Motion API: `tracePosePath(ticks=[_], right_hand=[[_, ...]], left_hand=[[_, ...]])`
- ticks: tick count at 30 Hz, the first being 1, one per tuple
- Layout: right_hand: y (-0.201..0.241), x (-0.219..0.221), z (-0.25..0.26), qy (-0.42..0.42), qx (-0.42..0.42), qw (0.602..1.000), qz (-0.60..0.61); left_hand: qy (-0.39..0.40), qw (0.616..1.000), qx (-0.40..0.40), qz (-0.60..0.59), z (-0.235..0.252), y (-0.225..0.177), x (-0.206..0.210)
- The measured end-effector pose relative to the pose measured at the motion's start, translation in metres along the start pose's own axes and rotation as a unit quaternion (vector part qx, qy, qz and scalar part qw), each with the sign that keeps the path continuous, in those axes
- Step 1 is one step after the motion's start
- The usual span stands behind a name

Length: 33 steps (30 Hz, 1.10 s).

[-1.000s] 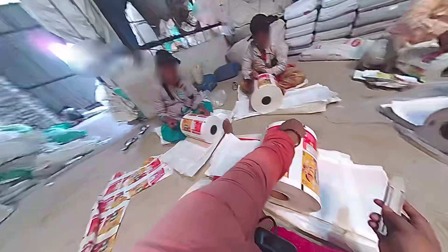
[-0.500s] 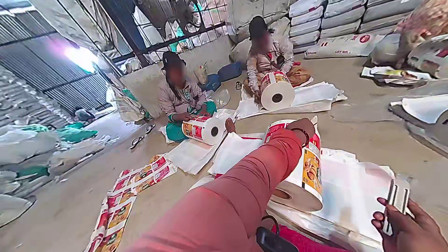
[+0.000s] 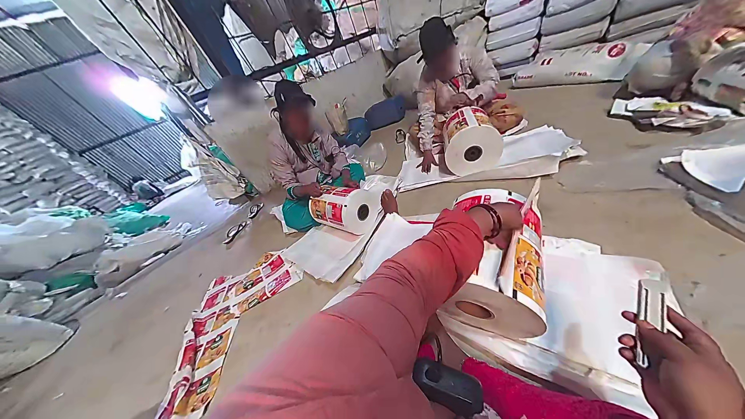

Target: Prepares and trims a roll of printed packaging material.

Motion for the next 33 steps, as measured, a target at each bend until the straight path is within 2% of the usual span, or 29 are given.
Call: tracePosePath(ticks=[2,6,9,11,13,15,17,18,20,22,24,26,27,30,33], right_hand=[[0.000,0.003,-0.004,-0.006,-0.017,0.999,-0.031],[-0.004,0.006,-0.008,-0.008,-0.077,0.990,-0.119],[-0.006,0.026,-0.001,0.017,-0.125,0.971,-0.202],[-0.001,0.047,0.002,0.034,-0.129,0.947,-0.291],[0.009,0.065,0.008,0.033,-0.132,0.916,-0.377],[0.019,0.064,0.022,0.003,-0.148,0.889,-0.433],[0.026,0.032,0.042,-0.047,-0.101,0.881,-0.459],[0.024,0.006,0.055,-0.078,-0.064,0.873,-0.477],[0.001,-0.057,0.078,-0.117,0.044,0.843,-0.523],[-0.044,-0.110,0.092,-0.149,0.134,0.788,-0.582],[-0.075,-0.132,0.098,-0.254,0.088,0.731,-0.627],[-0.052,-0.115,0.092,-0.247,0.193,0.755,-0.576],[-0.034,-0.099,0.088,-0.263,0.193,0.771,-0.548],[-0.012,-0.070,0.097,-0.230,0.059,0.817,-0.526],[-0.001,-0.043,0.096,-0.155,-0.044,0.815,-0.557]], left_hand=[[0.006,0.993,0.023,-0.113,0.003,0.000,0.007],[-0.026,0.991,0.051,-0.118,0.020,-0.004,0.030],[-0.044,0.983,0.019,-0.179,0.023,-0.011,0.038],[-0.029,0.970,0.000,-0.241,0.023,-0.015,0.050],[0.005,0.965,0.041,-0.260,0.022,-0.023,0.062],[0.057,0.961,0.127,-0.239,0.012,-0.033,0.069],[0.075,0.960,0.218,-0.161,-0.001,-0.032,0.069],[0.056,0.960,0.256,-0.101,-0.010,-0.027,0.066],[-0.019,0.949,0.315,0.013,-0.033,-0.002,0.061],[-0.109,0.926,0.350,0.090,-0.050,0.036,0.055],[-0.185,0.918,0.331,0.112,-0.058,0.082,0.050],[-0.220,0.922,0.301,0.100,-0.063,0.128,0.055],[-0.231,0.924,0.292,0.082,-0.066,0.146,0.059],[-0.287,0.905,0.315,0.013,-0.071,0.182,0.070],[-0.286,0.901,0.326,0.012,-0.073,0.182,0.073]])
Point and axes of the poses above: each hand's wrist, its own z-axis towards the middle knuckle, its own x-axis out of the palm, y = z × x, the point moved 5 cm from there along z, towards the middle knuckle, and after that the axes turned 1 degree about -y, right-handed, at the moved point
